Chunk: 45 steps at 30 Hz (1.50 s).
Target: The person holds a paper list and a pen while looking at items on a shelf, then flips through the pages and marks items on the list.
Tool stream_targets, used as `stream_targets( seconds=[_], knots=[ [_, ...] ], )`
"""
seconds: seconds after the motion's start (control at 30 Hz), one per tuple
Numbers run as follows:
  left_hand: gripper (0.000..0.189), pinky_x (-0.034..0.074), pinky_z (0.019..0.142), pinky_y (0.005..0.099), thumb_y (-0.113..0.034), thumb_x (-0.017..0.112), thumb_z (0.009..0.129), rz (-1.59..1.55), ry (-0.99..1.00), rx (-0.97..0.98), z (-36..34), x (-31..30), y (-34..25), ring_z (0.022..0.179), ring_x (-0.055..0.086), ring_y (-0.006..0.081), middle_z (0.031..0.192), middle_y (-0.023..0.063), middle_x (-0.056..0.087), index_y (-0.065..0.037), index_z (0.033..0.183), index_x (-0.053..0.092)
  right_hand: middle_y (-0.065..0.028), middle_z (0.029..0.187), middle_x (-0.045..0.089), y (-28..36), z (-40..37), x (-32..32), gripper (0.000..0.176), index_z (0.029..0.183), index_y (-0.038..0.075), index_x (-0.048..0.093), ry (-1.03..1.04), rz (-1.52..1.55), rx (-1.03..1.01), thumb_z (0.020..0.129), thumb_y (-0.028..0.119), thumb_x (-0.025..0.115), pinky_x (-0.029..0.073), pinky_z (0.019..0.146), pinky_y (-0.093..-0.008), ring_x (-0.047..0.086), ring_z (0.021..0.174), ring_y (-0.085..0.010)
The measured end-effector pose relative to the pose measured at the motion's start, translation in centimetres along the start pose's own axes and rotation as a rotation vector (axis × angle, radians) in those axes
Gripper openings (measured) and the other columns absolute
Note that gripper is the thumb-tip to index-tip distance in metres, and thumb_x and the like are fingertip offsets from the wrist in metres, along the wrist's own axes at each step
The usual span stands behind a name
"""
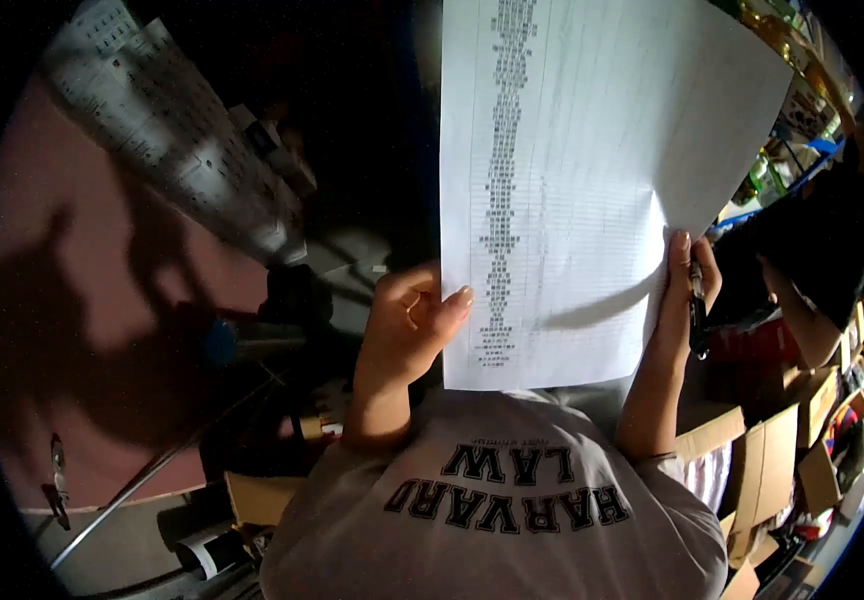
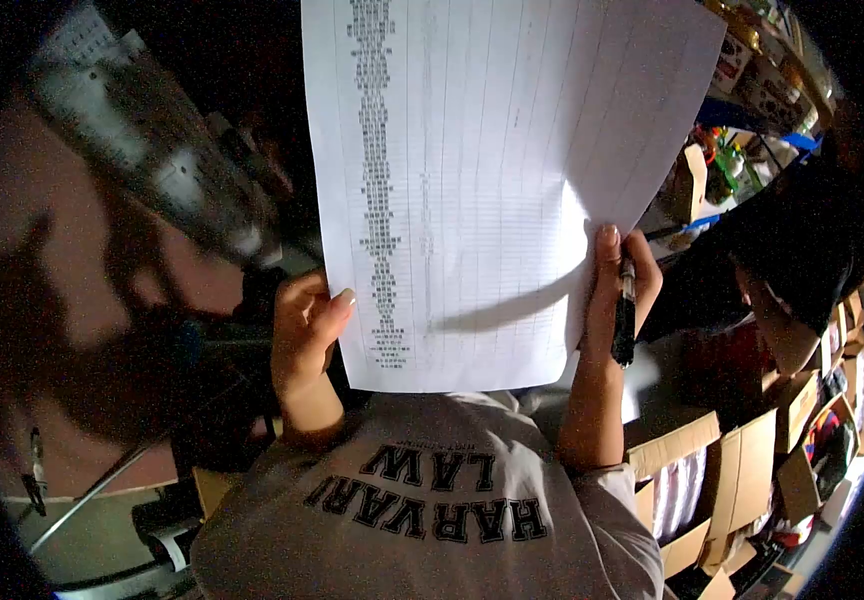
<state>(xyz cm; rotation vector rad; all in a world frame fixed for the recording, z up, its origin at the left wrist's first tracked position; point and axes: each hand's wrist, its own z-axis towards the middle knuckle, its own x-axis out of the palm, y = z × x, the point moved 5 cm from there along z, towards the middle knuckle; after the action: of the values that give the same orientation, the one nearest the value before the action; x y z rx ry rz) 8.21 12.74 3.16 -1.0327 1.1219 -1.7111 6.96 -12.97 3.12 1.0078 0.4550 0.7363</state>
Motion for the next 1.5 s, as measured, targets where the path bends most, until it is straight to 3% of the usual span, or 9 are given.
stream_targets(
  seconds=[0.07, 0.2, 0.57, 0.97, 1.0, 1.03, 1.3, 1.4, 1.5],
  knots=[
    [0.014, 0.03, 0.048, 0.0162, -0.012, 0.053, 0.075, -0.053, -0.025, -0.057, 0.2, -0.1, 0.4, 0.053, 0.038, 0.0012, 0.061, -0.0026, 0.048, 0.001, 0.078, 0.053, 0.0033, 0.058, 0.045, -0.4, -0.3, 0.1, 0.025, 0.07, -0.001, 0.053, -0.022, -0.033, 0.029, 0.078, 0.022, 0.053, 0.028, 0.051, -0.0183, 0.034, 0.056, -0.0048],
    [0.015, 0.031, 0.045, 0.0173, -0.014, 0.053, 0.075, 0.115, 0.063, 0.04, 1.0, 0.4, 0.1, 0.051, 0.039, 0.0016, 0.058, -0.003, 0.048, 0.001, 0.077, 0.054, 0.0031, 0.059, 0.045, -1.0, -0.8, -0.7, 0.022, 0.07, 0.0, 0.053, -0.056, -0.024, 0.056, 0.078, 0.021, 0.052, 0.029, 0.053, -0.0185, 0.035, 0.057, -0.005],
    [0.02, 0.029, 0.043, 0.0199, -0.016, 0.052, 0.075, 0.09, 0.151, -0.072, 1.5, 2.5, 1.4, 0.047, 0.038, 0.0038, 0.052, -0.0019, 0.046, 0.0, 0.063, 0.052, 0.0039, 0.058, 0.042, -1.1, -3.2, -3.0, 0.02, 0.065, 0.001, 0.049, -0.209, -0.074, 0.092, 0.077, 0.017, 0.052, 0.028, 0.053, -0.0189, 0.034, 0.057, -0.0053],
    [0.018, 0.031, 0.044, 0.0194, -0.013, 0.051, 0.075, 0.01, 0.167, 0.009, 7.4, 5.5, 1.7, 0.049, 0.039, 0.0038, 0.056, -0.0022, 0.047, 0.004, 0.069, 0.053, 0.0046, 0.057, 0.04, -2.4, 3.8, -3.6, 0.021, 0.065, 0.001, 0.049, -0.199, -0.104, -0.017, 0.079, 0.017, 0.051, 0.026, 0.049, -0.0188, 0.032, 0.054, -0.0044],
    [0.018, 0.03, 0.044, 0.0191, -0.013, 0.051, 0.075, 0.019, 0.15, 0.023, 1.2, 4.0, 1.1, 0.049, 0.039, 0.0036, 0.056, -0.0021, 0.047, 0.004, 0.069, 0.053, 0.0047, 0.056, 0.039, -0.5, -0.8, -4.5, 0.021, 0.065, 0.001, 0.048, -0.164, -0.108, -0.071, 0.079, 0.017, 0.051, 0.026, 0.049, -0.0186, 0.032, 0.054, -0.0043],
    [0.018, 0.03, 0.044, 0.0187, -0.013, 0.051, 0.075, 0.028, 0.172, 0.012, 1.2, 3.9, 1.1, 0.049, 0.039, 0.0035, 0.055, -0.002, 0.047, 0.004, 0.068, 0.053, 0.0047, 0.056, 0.039, -0.2, -0.4, -4.4, 0.022, 0.065, 0.001, 0.048, -0.166, -0.13, -0.104, 0.079, 0.017, 0.051, 0.026, 0.049, -0.0184, 0.032, 0.054, -0.0043],
    [0.028, 0.032, 0.042, 0.0188, -0.017, 0.047, 0.08, 0.14, 0.101, 0.166, 1.2, 4.3, -0.6, 0.049, 0.041, 0.0031, 0.052, 0.0015, 0.048, 0.005, 0.062, 0.051, 0.0052, 0.054, 0.034, 0.2, 3.1, -3.3, 0.029, 0.061, 0.0, 0.042, -0.181, -0.087, -0.227, 0.079, 0.02, 0.052, 0.024, 0.047, -0.0187, 0.029, 0.053, -0.0043],
    [0.018, 0.034, 0.042, 0.0185, -0.012, 0.05, 0.077, 0.299, 0.037, 0.257, 0.4, 4.2, -1.0, 0.048, 0.044, 0.0051, 0.055, 0.0052, 0.05, 0.005, 0.072, 0.052, 0.0051, 0.054, 0.034, 1.3, 3.6, -2.7, 0.03, 0.06, 0.001, 0.041, -0.181, -0.024, -0.243, 0.079, 0.021, 0.052, 0.023, 0.047, -0.0183, 0.029, 0.053, -0.0042],
    [0.017, 0.034, 0.042, 0.0185, -0.005, 0.052, 0.074, 0.539, -0.257, 0.626, -0.3, 5.1, -2.9, 0.047, 0.046, 0.0068, 0.057, 0.0064, 0.051, 0.005, 0.087, 0.051, 0.0047, 0.054, 0.036, 1.5, 5.6, -3.2, 0.028, 0.061, 0.0, 0.043, -0.135, -0.05, -0.242, 0.079, 0.021, 0.051, 0.024, 0.048, -0.0184, 0.029, 0.052, -0.0044]
  ],
)
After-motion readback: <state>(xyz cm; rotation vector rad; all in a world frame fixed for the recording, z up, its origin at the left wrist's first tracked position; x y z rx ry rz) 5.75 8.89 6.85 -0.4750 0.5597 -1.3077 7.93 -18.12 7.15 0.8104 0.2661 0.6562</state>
